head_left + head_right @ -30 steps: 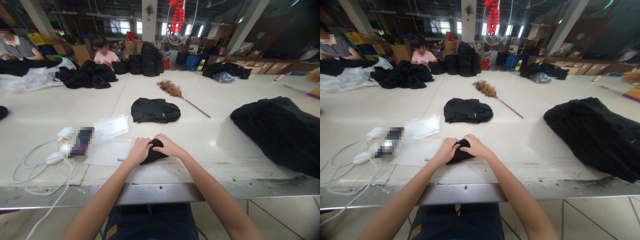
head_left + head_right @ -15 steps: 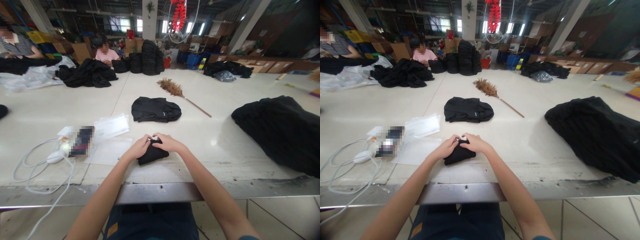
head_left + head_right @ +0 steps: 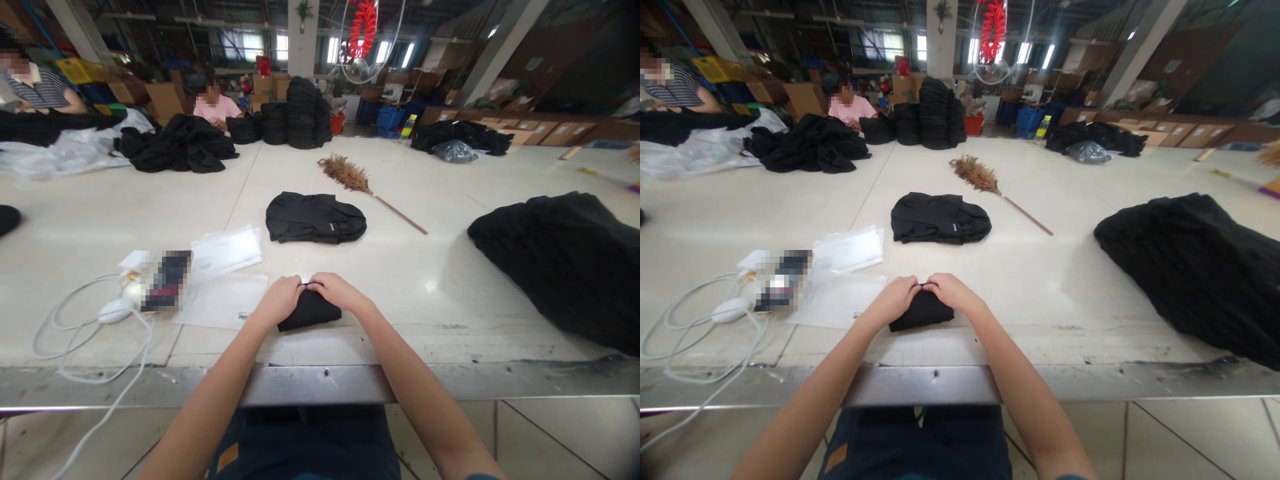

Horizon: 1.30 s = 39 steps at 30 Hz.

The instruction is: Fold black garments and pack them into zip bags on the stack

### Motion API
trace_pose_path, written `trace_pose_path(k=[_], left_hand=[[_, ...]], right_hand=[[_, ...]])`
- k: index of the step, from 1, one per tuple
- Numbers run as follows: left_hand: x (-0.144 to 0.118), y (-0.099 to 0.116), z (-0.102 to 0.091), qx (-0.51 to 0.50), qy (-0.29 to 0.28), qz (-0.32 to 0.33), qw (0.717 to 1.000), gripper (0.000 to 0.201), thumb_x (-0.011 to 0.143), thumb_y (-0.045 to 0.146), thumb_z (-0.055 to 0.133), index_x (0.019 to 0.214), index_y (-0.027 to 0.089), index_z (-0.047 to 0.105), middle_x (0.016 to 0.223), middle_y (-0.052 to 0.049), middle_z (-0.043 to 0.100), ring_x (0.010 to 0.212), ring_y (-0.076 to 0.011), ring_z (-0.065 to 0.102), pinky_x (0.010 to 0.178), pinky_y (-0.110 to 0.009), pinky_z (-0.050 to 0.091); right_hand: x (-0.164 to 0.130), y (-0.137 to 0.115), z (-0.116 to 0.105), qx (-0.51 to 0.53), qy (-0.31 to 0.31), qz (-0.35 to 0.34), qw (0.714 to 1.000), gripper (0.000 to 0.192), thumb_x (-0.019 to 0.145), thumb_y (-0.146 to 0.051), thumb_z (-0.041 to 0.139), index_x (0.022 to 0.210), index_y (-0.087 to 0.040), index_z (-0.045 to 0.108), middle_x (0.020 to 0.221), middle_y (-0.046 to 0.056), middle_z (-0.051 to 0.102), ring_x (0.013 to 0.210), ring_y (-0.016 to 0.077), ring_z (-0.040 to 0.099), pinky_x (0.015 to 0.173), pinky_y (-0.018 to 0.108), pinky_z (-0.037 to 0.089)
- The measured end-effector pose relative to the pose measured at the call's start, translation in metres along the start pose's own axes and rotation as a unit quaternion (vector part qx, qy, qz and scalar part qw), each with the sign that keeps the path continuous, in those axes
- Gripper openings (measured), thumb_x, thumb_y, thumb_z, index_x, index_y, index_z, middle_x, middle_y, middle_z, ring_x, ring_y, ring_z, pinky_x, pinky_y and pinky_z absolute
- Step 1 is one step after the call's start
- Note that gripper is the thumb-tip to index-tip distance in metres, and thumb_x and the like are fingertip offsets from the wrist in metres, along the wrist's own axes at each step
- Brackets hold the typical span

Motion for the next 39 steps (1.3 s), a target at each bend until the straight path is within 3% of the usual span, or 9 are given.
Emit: trace_pose_path(k=[5, 8, 12, 15, 19, 24, 30, 35, 39], left_hand=[[-0.002, -0.002, 0.005, -0.028, 0.015, 0.004, 0.999, 0.022, 0.101, 0.031, 0.039, 0.095, 0.019, 0.057, 0.087, -0.009, 0.069, 0.084, -0.0243, 0.065, 0.075, -0.033, 0.046], [-0.004, -0.006, 0.006, -0.111, 0.028, -0.007, 0.993, 0.018, 0.1, 0.031, 0.041, 0.101, 0.021, 0.056, 0.091, -0.007, 0.07, 0.086, -0.0232, 0.066, 0.077, -0.033, 0.048], [-0.003, -0.012, 0.008, -0.237, 0.035, -0.012, 0.971, 0.019, 0.098, 0.029, 0.042, 0.111, 0.023, 0.053, 0.093, -0.003, 0.073, 0.089, -0.0208, 0.068, 0.082, -0.033, 0.049], [-0.002, -0.013, 0.007, -0.259, 0.035, -0.028, 0.965, 0.025, 0.096, 0.028, 0.044, 0.119, 0.023, 0.052, 0.086, -0.001, 0.073, 0.086, -0.0208, 0.069, 0.082, -0.033, 0.05], [-0.01, -0.011, -0.001, -0.267, 0.048, -0.017, 0.962, 0.038, 0.096, 0.03, 0.046, 0.132, 0.022, 0.046, 0.103, -0.006, 0.074, 0.1, -0.0218, 0.068, 0.093, -0.036, 0.049], [-0.019, -0.012, -0.006, -0.22, 0.048, -0.026, 0.974, 0.064, 0.086, 0.051, 0.062, 0.139, 0.019, 0.047, 0.138, -0.014, 0.058, 0.126, -0.0308, 0.055, 0.108, -0.044, 0.04], [-0.014, -0.014, -0.006, -0.233, 0.042, -0.041, 0.971, 0.049, 0.081, 0.048, 0.069, 0.121, 0.021, 0.061, 0.116, -0.009, 0.07, 0.105, -0.0285, 0.065, 0.095, -0.04, 0.049], [-0.015, -0.012, -0.007, -0.253, 0.07, 0.008, 0.965, 0.043, 0.078, 0.035, 0.074, 0.117, 0.023, 0.062, 0.115, -0.006, 0.07, 0.105, -0.0254, 0.064, 0.096, -0.038, 0.048], [-0.018, 0.0, -0.002, -0.208, 0.075, 0.097, 0.97, 0.043, 0.082, 0.032, 0.073, 0.122, 0.023, 0.061, 0.119, -0.008, 0.067, 0.112, -0.0264, 0.058, 0.1, -0.042, 0.046]], right_hand=[[-0.022, -0.035, -0.014, -0.147, 0.147, -0.006, 0.978, 0.017, 0.097, -0.021, 0.052, 0.104, -0.018, 0.068, 0.106, 0.01, 0.065, 0.102, 0.0238, 0.056, 0.091, 0.038, 0.041], [-0.034, -0.053, -0.017, -0.117, 0.137, -0.033, 0.983, 0.024, 0.095, -0.036, 0.057, 0.112, -0.02, 0.065, 0.113, 0.011, 0.064, 0.107, 0.0253, 0.056, 0.095, 0.041, 0.04], [-0.037, -0.056, 0.001, -0.064, 0.032, -0.023, 0.997, 0.099, 0.065, -0.063, 0.08, 0.144, -0.017, 0.041, 0.135, 0.018, 0.055, 0.12, 0.0342, 0.052, 0.1, 0.046, 0.04], [-0.034, -0.048, 0.016, -0.057, -0.001, 0.006, 0.998, 0.124, 0.054, -0.061, 0.085, 0.153, -0.015, 0.026, 0.141, 0.022, 0.049, 0.125, 0.0385, 0.049, 0.1, 0.048, 0.04], [-0.028, -0.046, 0.021, -0.079, 0.009, 0.025, 0.997, 0.112, 0.058, -0.056, 0.084, 0.149, -0.017, 0.033, 0.134, 0.019, 0.054, 0.12, 0.0374, 0.052, 0.097, 0.048, 0.041], [-0.021, -0.045, 0.019, -0.11, 0.046, 0.034, 0.992, 0.093, 0.067, -0.054, 0.08, 0.142, -0.016, 0.041, 0.127, 0.018, 0.059, 0.112, 0.035, 0.055, 0.095, 0.048, 0.041], [-0.019, -0.032, 0.016, -0.029, 0.059, 0.01, 0.998, 0.104, 0.056, -0.061, 0.085, 0.141, -0.015, 0.043, 0.13, 0.018, 0.057, 0.117, 0.036, 0.053, 0.099, 0.049, 0.041], [-0.018, -0.023, 0.007, 0.084, 0.046, 0.046, 0.994, 0.067, 0.069, -0.052, 0.08, 0.125, -0.021, 0.058, 0.116, 0.011, 0.066, 0.106, 0.0291, 0.061, 0.089, 0.04, 0.046], [-0.017, -0.018, -0.01, 0.092, -0.026, 0.066, 0.993, 0.056, 0.063, -0.051, 0.083, 0.106, -0.02, 0.066, 0.1, 0.006, 0.071, 0.09, 0.0255, 0.065, 0.08, 0.035, 0.048]])
Point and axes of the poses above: each hand's wrist, its own x-axis towards the middle knuckle, its own z-axis out of the palm, y = z × x, the point moved 1 cm from there along x, towards the middle knuckle
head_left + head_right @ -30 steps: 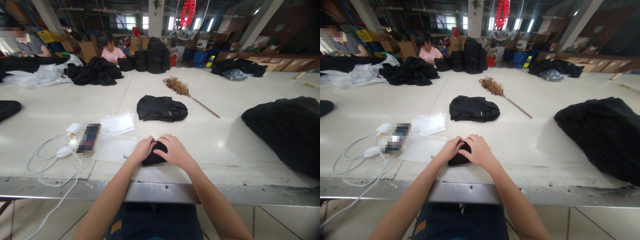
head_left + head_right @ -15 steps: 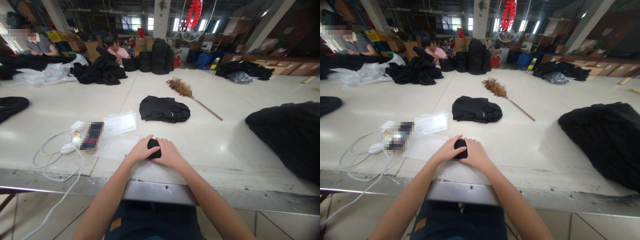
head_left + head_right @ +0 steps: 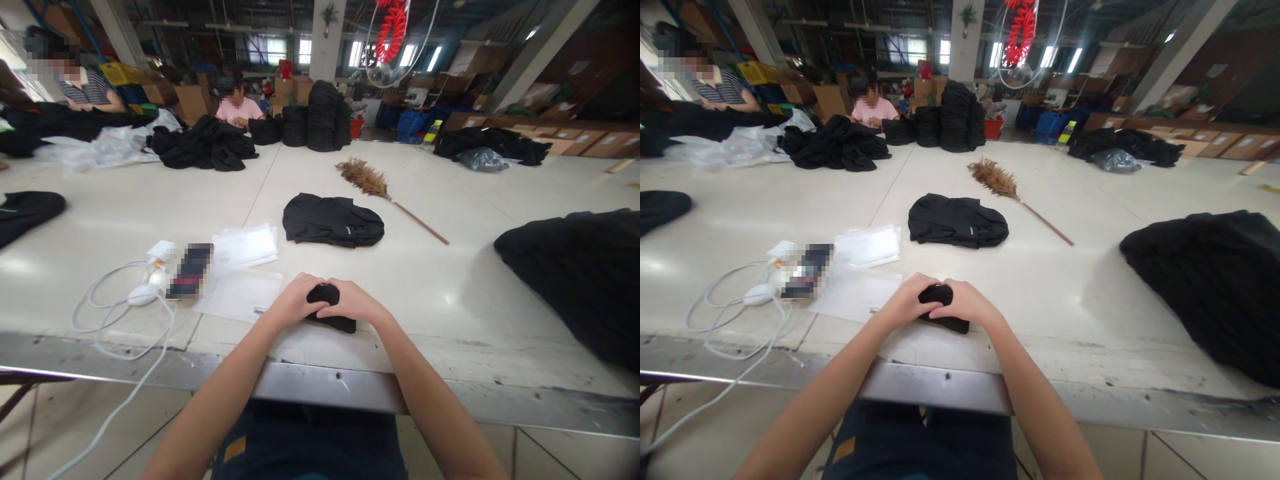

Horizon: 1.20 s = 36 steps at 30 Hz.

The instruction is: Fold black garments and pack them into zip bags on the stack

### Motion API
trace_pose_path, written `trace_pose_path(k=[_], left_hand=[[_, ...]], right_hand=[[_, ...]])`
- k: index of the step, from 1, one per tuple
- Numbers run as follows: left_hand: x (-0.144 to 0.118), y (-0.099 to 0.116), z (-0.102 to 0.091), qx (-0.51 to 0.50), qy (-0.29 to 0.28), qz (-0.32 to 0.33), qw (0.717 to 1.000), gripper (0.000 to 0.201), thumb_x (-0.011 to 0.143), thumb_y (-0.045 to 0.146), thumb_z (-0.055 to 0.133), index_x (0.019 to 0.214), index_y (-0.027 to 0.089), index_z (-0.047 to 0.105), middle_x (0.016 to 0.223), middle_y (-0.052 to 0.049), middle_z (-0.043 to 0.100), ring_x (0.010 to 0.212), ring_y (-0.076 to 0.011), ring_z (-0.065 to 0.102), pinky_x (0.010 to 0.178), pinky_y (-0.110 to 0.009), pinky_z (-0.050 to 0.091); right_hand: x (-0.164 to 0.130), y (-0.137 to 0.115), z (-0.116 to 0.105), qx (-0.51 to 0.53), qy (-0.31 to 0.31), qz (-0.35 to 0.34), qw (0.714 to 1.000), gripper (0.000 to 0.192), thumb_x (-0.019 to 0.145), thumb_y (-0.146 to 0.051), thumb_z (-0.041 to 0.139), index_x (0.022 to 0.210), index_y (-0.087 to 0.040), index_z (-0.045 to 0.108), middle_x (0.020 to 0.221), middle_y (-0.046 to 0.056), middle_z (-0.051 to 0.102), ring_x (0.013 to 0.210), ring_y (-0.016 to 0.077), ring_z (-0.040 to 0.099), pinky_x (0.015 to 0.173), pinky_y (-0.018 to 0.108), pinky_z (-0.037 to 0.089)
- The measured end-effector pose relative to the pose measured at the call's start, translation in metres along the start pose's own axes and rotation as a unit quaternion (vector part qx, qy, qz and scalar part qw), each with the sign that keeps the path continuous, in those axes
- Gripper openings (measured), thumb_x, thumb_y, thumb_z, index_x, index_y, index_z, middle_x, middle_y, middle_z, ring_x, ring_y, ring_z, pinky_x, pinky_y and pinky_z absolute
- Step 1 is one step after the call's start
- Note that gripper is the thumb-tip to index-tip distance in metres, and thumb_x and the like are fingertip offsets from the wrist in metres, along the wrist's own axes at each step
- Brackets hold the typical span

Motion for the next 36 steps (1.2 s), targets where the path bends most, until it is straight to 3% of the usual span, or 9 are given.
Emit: trace_pose_path(k=[5, 9, 12, 15, 18, 23, 26, 30, 36], left_hand=[[-0.001, 0.016, -0.004, 0.025, -0.006, 0.062, 0.998, 0.039, 0.089, 0.034, 0.065, 0.126, 0.025, 0.058, 0.124, -0.01, 0.064, 0.117, -0.0269, 0.054, 0.105, -0.046, 0.042], [-0.01, -0.004, -0.038, 0.06, 0.041, -0.025, 0.997, 0.05, 0.094, 0.042, 0.056, 0.139, 0.021, 0.047, 0.137, -0.013, 0.057, 0.126, -0.0272, 0.051, 0.109, -0.045, 0.04], [-0.026, -0.035, -0.052, 0.173, 0.039, -0.157, 0.971, 0.044, 0.096, 0.038, 0.048, 0.131, 0.012, 0.053, 0.136, -0.022, 0.056, 0.132, -0.0342, 0.046, 0.112, -0.055, 0.032], [-0.044, -0.049, -0.046, 0.217, 0.024, -0.188, 0.958, 0.044, 0.092, 0.037, 0.053, 0.127, 0.01, 0.057, 0.144, -0.025, 0.048, 0.141, -0.0394, 0.035, 0.112, -0.06, 0.027], [-0.055, -0.037, -0.034, 0.114, -0.035, -0.15, 0.982, 0.037, 0.094, 0.042, 0.047, 0.112, 0.018, 0.069, 0.143, -0.015, 0.054, 0.141, -0.0339, 0.039, 0.115, -0.052, 0.03], [-0.054, -0.016, -0.035, -0.047, -0.079, -0.146, 0.985, 0.048, 0.096, 0.051, 0.041, 0.067, 0.023, 0.069, 0.079, -0.001, 0.075, 0.087, -0.0227, 0.07, 0.102, -0.036, 0.045], [-0.046, -0.02, -0.034, 0.003, -0.036, -0.13, 0.991, 0.033, 0.089, 0.05, 0.055, 0.075, 0.021, 0.066, 0.079, -0.002, 0.071, 0.077, -0.0208, 0.065, 0.085, -0.033, 0.051], [-0.035, -0.029, -0.019, 0.151, 0.048, -0.094, 0.983, 0.026, 0.083, 0.038, 0.065, 0.099, 0.018, 0.06, 0.107, -0.011, 0.063, 0.1, -0.0277, 0.057, 0.092, -0.042, 0.046], [-0.019, -0.037, -0.017, 0.21, -0.008, -0.109, 0.972, 0.012, 0.09, 0.02, 0.047, 0.086, 0.018, 0.059, 0.093, -0.011, 0.06, 0.094, -0.0271, 0.056, 0.088, -0.041, 0.046]], right_hand=[[-0.009, -0.006, -0.018, -0.029, -0.032, -0.013, 0.999, 0.04, 0.067, -0.045, 0.08, 0.095, -0.021, 0.065, 0.09, 0.001, 0.071, 0.082, 0.0225, 0.064, 0.071, 0.03, 0.046], [-0.013, -0.006, -0.017, -0.18, 0.164, 0.019, 0.97, 0.022, 0.084, -0.023, 0.06, 0.106, -0.02, 0.062, 0.102, 0.008, 0.071, 0.093, 0.0266, 0.063, 0.08, 0.034, 0.043], [-0.01, 0.002, -0.01, -0.247, 0.258, 0.009, 0.934, 0.041, 0.08, -0.005, 0.048, 0.118, -0.018, 0.057, 0.125, 0.014, 0.064, 0.114, 0.0292, 0.057, 0.093, 0.038, 0.038], [-0.002, 0.006, 0.002, -0.276, 0.227, 0.003, 0.934, 0.043, 0.079, -0.004, 0.049, 0.119, -0.017, 0.056, 0.124, 0.015, 0.063, 0.116, 0.0304, 0.054, 0.095, 0.04, 0.036], [0.004, 0.001, 0.013, -0.286, 0.172, -0.012, 0.942, 0.04, 0.081, -0.012, 0.054, 0.121, -0.015, 0.055, 0.118, 0.016, 0.065, 0.113, 0.032, 0.054, 0.095, 0.042, 0.035], [-0.003, -0.01, 0.013, -0.283, 0.15, -0.032, 0.947, 0.051, 0.082, -0.026, 0.062, 0.131, -0.014, 0.049, 0.122, 0.018, 0.063, 0.115, 0.0339, 0.052, 0.096, 0.043, 0.037], [-0.013, 0.0, 0.006, -0.283, 0.147, -0.027, 0.947, 0.047, 0.081, -0.02, 0.061, 0.126, -0.013, 0.052, 0.122, 0.018, 0.063, 0.116, 0.034, 0.053, 0.098, 0.044, 0.038], [-0.028, 0.033, 0.0, -0.293, 0.182, -0.028, 0.938, 0.049, 0.074, -0.004, 0.053, 0.121, -0.014, 0.056, 0.141, 0.016, 0.054, 0.136, 0.0328, 0.041, 0.11, 0.046, 0.034], [-0.036, 0.061, -0.003, -0.25, 0.227, -0.031, 0.941, 0.058, 0.071, -0.003, 0.051, 0.128, -0.012, 0.055, 0.146, 0.012, 0.052, 0.14, 0.0285, 0.039, 0.116, 0.047, 0.033]])
Point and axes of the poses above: each hand's wrist, its own x-axis towards the middle knuckle, its own z-axis out of the palm, y = z × x, the point moved 1 cm from there along x, towards the middle knuckle
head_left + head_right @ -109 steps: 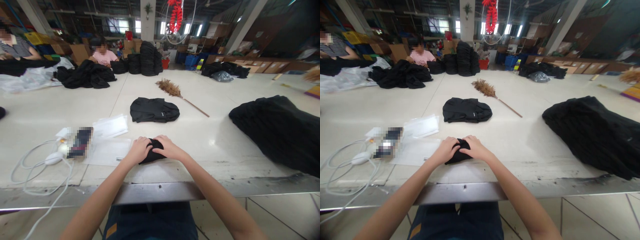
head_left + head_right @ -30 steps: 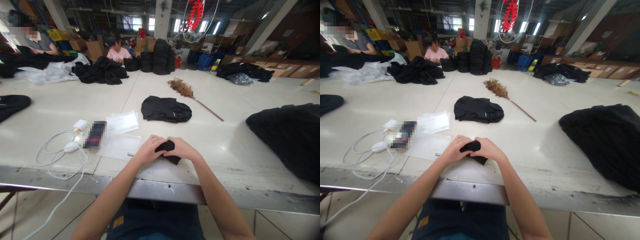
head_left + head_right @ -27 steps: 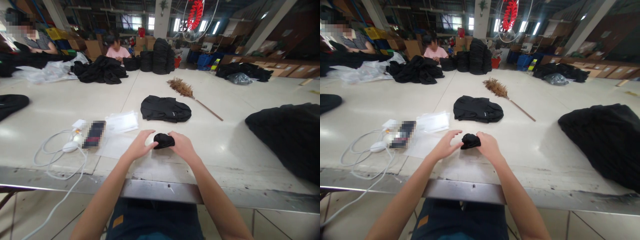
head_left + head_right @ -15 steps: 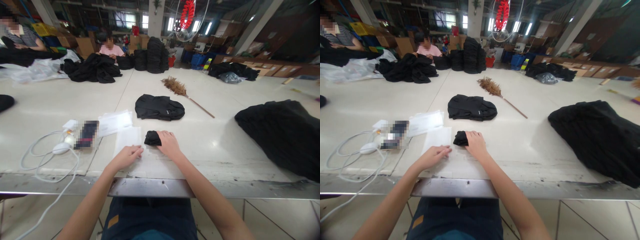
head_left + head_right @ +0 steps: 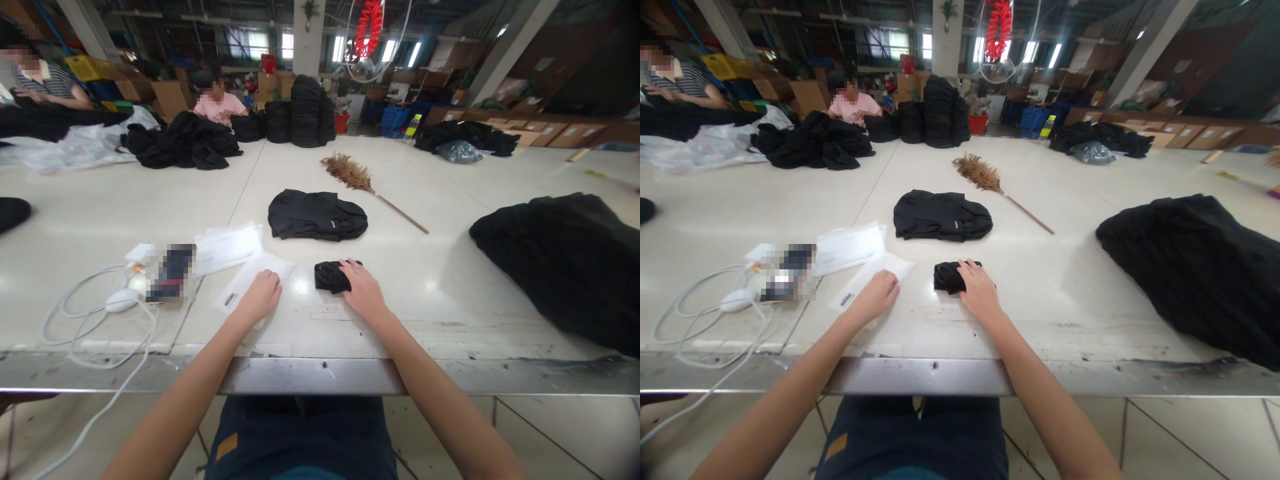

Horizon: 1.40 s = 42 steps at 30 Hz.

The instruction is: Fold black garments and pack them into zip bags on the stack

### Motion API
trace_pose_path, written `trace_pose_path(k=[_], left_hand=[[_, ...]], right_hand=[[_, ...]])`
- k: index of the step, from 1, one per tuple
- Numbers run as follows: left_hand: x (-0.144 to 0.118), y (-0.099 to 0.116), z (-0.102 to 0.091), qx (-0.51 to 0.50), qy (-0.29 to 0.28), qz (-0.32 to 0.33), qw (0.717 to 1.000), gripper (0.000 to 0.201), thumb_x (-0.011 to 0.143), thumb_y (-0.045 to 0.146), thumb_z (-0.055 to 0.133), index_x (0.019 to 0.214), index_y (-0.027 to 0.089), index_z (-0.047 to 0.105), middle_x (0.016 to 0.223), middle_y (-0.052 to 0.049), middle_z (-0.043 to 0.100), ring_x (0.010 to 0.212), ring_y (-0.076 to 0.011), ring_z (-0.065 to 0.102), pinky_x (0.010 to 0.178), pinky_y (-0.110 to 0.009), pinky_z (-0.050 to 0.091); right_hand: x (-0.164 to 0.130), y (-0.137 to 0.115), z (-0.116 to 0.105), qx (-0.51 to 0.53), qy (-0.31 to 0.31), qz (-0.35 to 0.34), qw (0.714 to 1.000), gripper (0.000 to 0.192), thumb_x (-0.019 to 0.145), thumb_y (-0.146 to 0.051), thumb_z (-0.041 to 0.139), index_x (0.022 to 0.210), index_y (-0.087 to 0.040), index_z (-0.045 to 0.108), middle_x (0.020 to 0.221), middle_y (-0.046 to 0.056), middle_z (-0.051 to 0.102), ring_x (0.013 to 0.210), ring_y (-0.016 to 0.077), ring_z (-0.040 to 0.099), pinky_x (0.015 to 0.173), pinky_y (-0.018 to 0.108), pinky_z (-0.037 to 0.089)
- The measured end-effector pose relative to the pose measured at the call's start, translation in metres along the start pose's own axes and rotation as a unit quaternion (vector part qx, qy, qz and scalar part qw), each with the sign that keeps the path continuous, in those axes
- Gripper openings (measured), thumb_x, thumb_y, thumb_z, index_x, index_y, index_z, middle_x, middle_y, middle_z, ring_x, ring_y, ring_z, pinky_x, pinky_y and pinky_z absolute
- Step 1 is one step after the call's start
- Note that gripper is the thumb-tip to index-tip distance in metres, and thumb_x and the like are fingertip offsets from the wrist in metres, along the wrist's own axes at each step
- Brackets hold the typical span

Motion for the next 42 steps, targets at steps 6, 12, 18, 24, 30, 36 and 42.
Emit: trace_pose_path(k=[6, 12, 18, 24, 30, 36, 42], left_hand=[[0.026, -0.001, -0.01, -0.096, -0.051, 0.007, 0.994, 0.014, 0.085, 0.025, 0.051, 0.078, 0.018, 0.061, 0.079, -0.006, 0.064, 0.076, -0.0216, 0.06, 0.075, -0.034, 0.047], [0.037, 0.019, 0.011, -0.362, -0.081, 0.016, 0.928, 0.019, 0.08, 0.032, 0.06, 0.087, 0.016, 0.068, 0.094, -0.008, 0.074, 0.085, -0.0207, 0.068, 0.08, -0.032, 0.053], [0.028, 0.025, 0.02, -0.393, -0.018, -0.046, 0.918, 0.017, 0.081, 0.031, 0.062, 0.083, 0.016, 0.071, 0.089, -0.007, 0.075, 0.083, -0.0204, 0.07, 0.082, -0.033, 0.054], [0.023, 0.035, 0.007, -0.282, 0.043, -0.047, 0.957, 0.011, 0.084, 0.024, 0.062, 0.078, 0.018, 0.069, 0.079, -0.002, 0.071, 0.073, -0.0164, 0.065, 0.073, -0.029, 0.051], [0.021, 0.036, -0.004, -0.196, -0.001, 0.079, 0.977, 0.017, 0.092, 0.023, 0.056, 0.09, 0.018, 0.072, 0.083, -0.004, 0.068, 0.077, -0.0163, 0.061, 0.075, -0.029, 0.048], [0.02, 0.032, -0.012, -0.163, -0.034, 0.14, 0.976, 0.026, 0.093, 0.018, 0.048, 0.106, 0.019, 0.071, 0.089, -0.005, 0.066, 0.084, -0.0172, 0.061, 0.08, -0.029, 0.047], [0.014, 0.015, -0.036, -0.155, -0.081, 0.101, 0.979, 0.021, 0.076, 0.013, 0.053, 0.092, 0.018, 0.068, 0.084, -0.003, 0.067, 0.077, -0.0165, 0.06, 0.073, -0.027, 0.045]], right_hand=[[-0.001, -0.019, -0.001, 0.056, 0.04, -0.159, 0.985, 0.065, 0.071, -0.003, 0.046, 0.135, -0.015, 0.052, 0.144, 0.011, 0.054, 0.142, 0.0247, 0.038, 0.116, 0.05, 0.035], [-0.011, -0.05, 0.008, 0.034, 0.08, -0.34, 0.936, 0.049, 0.081, -0.003, 0.045, 0.126, -0.018, 0.058, 0.144, 0.012, 0.054, 0.146, 0.0267, 0.029, 0.114, 0.054, 0.038], [-0.013, -0.06, 0.011, 0.025, 0.067, -0.384, 0.921, 0.035, 0.087, -0.008, 0.05, 0.119, -0.017, 0.061, 0.14, 0.014, 0.057, 0.144, 0.0267, 0.034, 0.111, 0.049, 0.043], [-0.014, -0.066, 0.012, 0.02, 0.068, -0.405, 0.912, 0.035, 0.085, -0.008, 0.053, 0.119, -0.015, 0.06, 0.136, 0.017, 0.06, 0.143, 0.0285, 0.036, 0.11, 0.049, 0.044], [-0.009, -0.061, 0.014, -0.002, 0.059, -0.308, 0.949, 0.046, 0.078, -0.003, 0.051, 0.121, -0.015, 0.06, 0.146, 0.02, 0.049, 0.144, 0.0311, 0.035, 0.107, 0.049, 0.047], [-0.005, -0.06, 0.019, -0.009, 0.019, -0.25, 0.968, 0.043, 0.08, -0.007, 0.055, 0.123, -0.015, 0.059, 0.149, 0.016, 0.046, 0.144, 0.0336, 0.031, 0.106, 0.05, 0.046], [-0.001, -0.053, 0.021, 0.018, 0.052, -0.224, 0.973, 0.037, 0.084, -0.015, 0.058, 0.121, -0.016, 0.059, 0.131, 0.015, 0.06, 0.125, 0.0316, 0.051, 0.102, 0.049, 0.048]])
Point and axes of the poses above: each hand's wrist, its own x-axis towards the middle knuckle, its own z-axis out of the palm, y = z × x, the point moved 1 cm from there along x, towards the middle knuckle
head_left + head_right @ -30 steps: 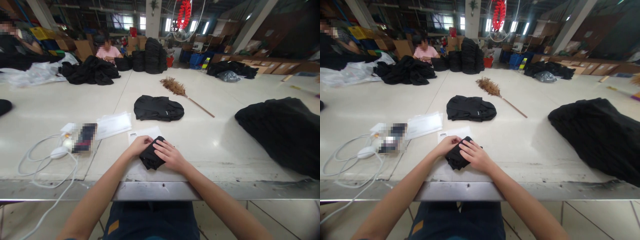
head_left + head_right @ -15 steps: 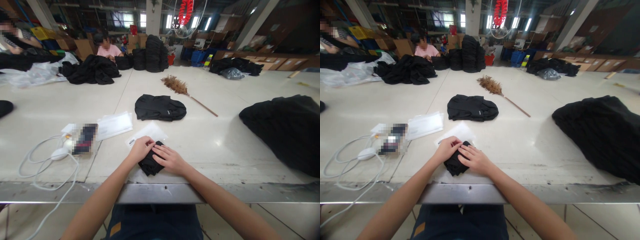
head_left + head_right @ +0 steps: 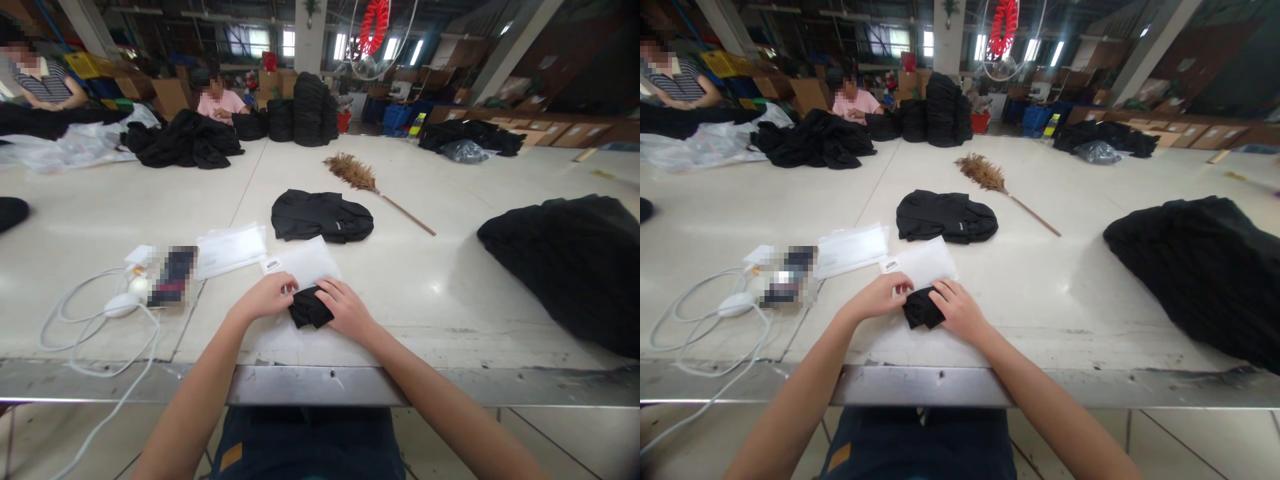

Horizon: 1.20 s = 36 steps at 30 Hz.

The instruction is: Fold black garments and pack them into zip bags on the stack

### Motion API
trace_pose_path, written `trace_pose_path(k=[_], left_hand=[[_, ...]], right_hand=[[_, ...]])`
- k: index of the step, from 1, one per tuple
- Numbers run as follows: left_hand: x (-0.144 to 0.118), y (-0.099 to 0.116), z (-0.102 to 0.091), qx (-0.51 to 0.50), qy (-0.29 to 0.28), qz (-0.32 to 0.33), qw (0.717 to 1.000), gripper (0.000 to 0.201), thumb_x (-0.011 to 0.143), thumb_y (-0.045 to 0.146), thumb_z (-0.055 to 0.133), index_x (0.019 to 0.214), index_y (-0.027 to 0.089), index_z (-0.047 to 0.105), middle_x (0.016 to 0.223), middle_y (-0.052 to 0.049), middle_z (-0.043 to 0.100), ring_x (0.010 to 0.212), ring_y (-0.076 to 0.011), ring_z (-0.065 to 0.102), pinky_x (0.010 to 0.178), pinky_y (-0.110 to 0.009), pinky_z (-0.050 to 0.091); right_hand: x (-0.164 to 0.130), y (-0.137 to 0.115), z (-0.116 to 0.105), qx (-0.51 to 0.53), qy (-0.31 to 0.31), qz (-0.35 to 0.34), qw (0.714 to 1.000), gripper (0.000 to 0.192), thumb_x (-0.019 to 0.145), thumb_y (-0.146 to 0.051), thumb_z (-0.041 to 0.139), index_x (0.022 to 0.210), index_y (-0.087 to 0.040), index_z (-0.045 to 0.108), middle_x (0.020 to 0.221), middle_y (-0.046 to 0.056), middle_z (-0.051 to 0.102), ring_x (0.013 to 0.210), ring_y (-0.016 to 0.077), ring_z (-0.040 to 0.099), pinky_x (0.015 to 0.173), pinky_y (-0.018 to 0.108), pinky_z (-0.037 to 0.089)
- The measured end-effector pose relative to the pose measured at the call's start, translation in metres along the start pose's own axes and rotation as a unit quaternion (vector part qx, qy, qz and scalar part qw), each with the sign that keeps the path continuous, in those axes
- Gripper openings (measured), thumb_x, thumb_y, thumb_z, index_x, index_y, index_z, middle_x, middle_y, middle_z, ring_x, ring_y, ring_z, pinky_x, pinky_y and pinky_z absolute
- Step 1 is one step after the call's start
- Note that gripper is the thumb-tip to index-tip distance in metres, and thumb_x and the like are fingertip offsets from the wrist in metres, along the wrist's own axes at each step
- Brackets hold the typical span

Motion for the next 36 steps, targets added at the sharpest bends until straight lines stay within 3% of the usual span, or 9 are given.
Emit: trace_pose_path(k=[5, 9, 12, 17, 23, 25, 31, 34, 36], left_hand=[[-0.011, -0.019, -0.022, 0.023, -0.059, -0.115, 0.991, 0.009, 0.073, 0.02, 0.053, 0.068, 0.018, 0.06, 0.066, 0.0, 0.064, 0.062, -0.0159, 0.059, 0.058, -0.025, 0.039], [-0.01, -0.03, -0.016, -0.054, -0.092, -0.194, 0.975, 0.021, 0.081, 0.036, 0.056, 0.073, 0.018, 0.062, 0.06, 0.0, 0.065, 0.049, -0.0154, 0.059, 0.053, -0.025, 0.042], [-0.001, -0.027, 0.003, -0.153, -0.032, -0.182, 0.971, 0.032, 0.085, 0.049, 0.054, 0.079, 0.018, 0.061, 0.061, -0.001, 0.065, 0.045, -0.0158, 0.059, 0.048, -0.025, 0.044], [0.009, -0.013, 0.033, -0.23, 0.072, -0.108, 0.965, 0.027, 0.089, 0.038, 0.05, 0.082, 0.017, 0.066, 0.063, -0.003, 0.066, 0.054, -0.0169, 0.061, 0.053, -0.027, 0.05], [0.007, 0.004, 0.037, -0.268, 0.032, -0.063, 0.961, 0.027, 0.091, 0.035, 0.051, 0.097, 0.015, 0.066, 0.079, -0.004, 0.069, 0.058, -0.0149, 0.062, 0.054, -0.025, 0.05], [0.009, 0.004, 0.039, -0.256, 0.053, -0.062, 0.963, 0.027, 0.093, 0.034, 0.046, 0.101, 0.015, 0.064, 0.081, -0.004, 0.069, 0.058, -0.0142, 0.061, 0.054, -0.025, 0.05], [0.015, -0.003, 0.046, -0.157, 0.149, -0.075, 0.973, 0.018, 0.086, 0.025, 0.05, 0.088, 0.015, 0.064, 0.081, -0.006, 0.07, 0.072, -0.018, 0.063, 0.069, -0.03, 0.049], [0.015, -0.001, 0.05, -0.174, 0.169, -0.095, 0.965, 0.016, 0.084, 0.026, 0.052, 0.082, 0.015, 0.064, 0.08, -0.005, 0.07, 0.073, -0.0181, 0.062, 0.068, -0.029, 0.048], [0.016, 0.003, 0.056, -0.232, 0.161, -0.125, 0.951, 0.016, 0.084, 0.027, 0.051, 0.079, 0.016, 0.06, 0.07, -0.002, 0.066, 0.062, -0.0149, 0.059, 0.059, -0.025, 0.046]], right_hand=[[-0.001, 0.011, -0.007, 0.037, 0.067, 0.032, 0.997, 0.043, 0.081, -0.016, 0.062, 0.124, -0.017, 0.056, 0.125, 0.015, 0.063, 0.116, 0.0301, 0.056, 0.1, 0.049, 0.05], [-0.004, 0.016, -0.009, 0.065, 0.099, 0.053, 0.992, 0.047, 0.083, -0.018, 0.062, 0.129, -0.018, 0.052, 0.124, 0.015, 0.063, 0.114, 0.0293, 0.058, 0.098, 0.05, 0.051], [-0.004, 0.014, -0.008, 0.082, 0.102, 0.059, 0.99, 0.051, 0.083, -0.021, 0.062, 0.132, -0.02, 0.049, 0.124, 0.014, 0.063, 0.113, 0.0294, 0.058, 0.097, 0.05, 0.051], [-0.003, 0.009, -0.008, 0.097, 0.104, 0.061, 0.988, 0.056, 0.083, -0.026, 0.064, 0.137, -0.021, 0.047, 0.124, 0.014, 0.063, 0.114, 0.03, 0.058, 0.097, 0.049, 0.051], [-0.004, 0.012, -0.01, 0.111, 0.123, 0.106, 0.98, 0.056, 0.083, -0.027, 0.063, 0.137, -0.023, 0.047, 0.119, 0.012, 0.064, 0.11, 0.0299, 0.06, 0.093, 0.048, 0.053], [-0.004, 0.013, -0.011, 0.11, 0.128, 0.111, 0.979, 0.056, 0.083, -0.027, 0.063, 0.137, -0.023, 0.046, 0.12, 0.011, 0.064, 0.109, 0.0296, 0.06, 0.092, 0.047, 0.053], [-0.003, 0.011, -0.011, 0.093, 0.109, 0.079, 0.986, 0.062, 0.084, -0.023, 0.063, 0.142, -0.024, 0.041, 0.122, 0.011, 0.061, 0.109, 0.0282, 0.059, 0.093, 0.044, 0.053], [0.001, 0.009, -0.009, 0.058, 0.092, 0.093, 0.99, 0.062, 0.085, -0.02, 0.061, 0.144, -0.025, 0.042, 0.122, 0.012, 0.06, 0.108, 0.0292, 0.058, 0.093, 0.044, 0.052], [0.007, 0.01, -0.008, 0.015, 0.076, 0.112, 0.991, 0.061, 0.085, -0.019, 0.061, 0.142, -0.025, 0.044, 0.121, 0.013, 0.059, 0.107, 0.0309, 0.057, 0.092, 0.046, 0.052]])
Point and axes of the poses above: each hand's wrist, its own x-axis towards the middle knuckle, its own z-axis out of the palm, y = z × x, the point moved 1 cm from there along x, towards the middle knuckle
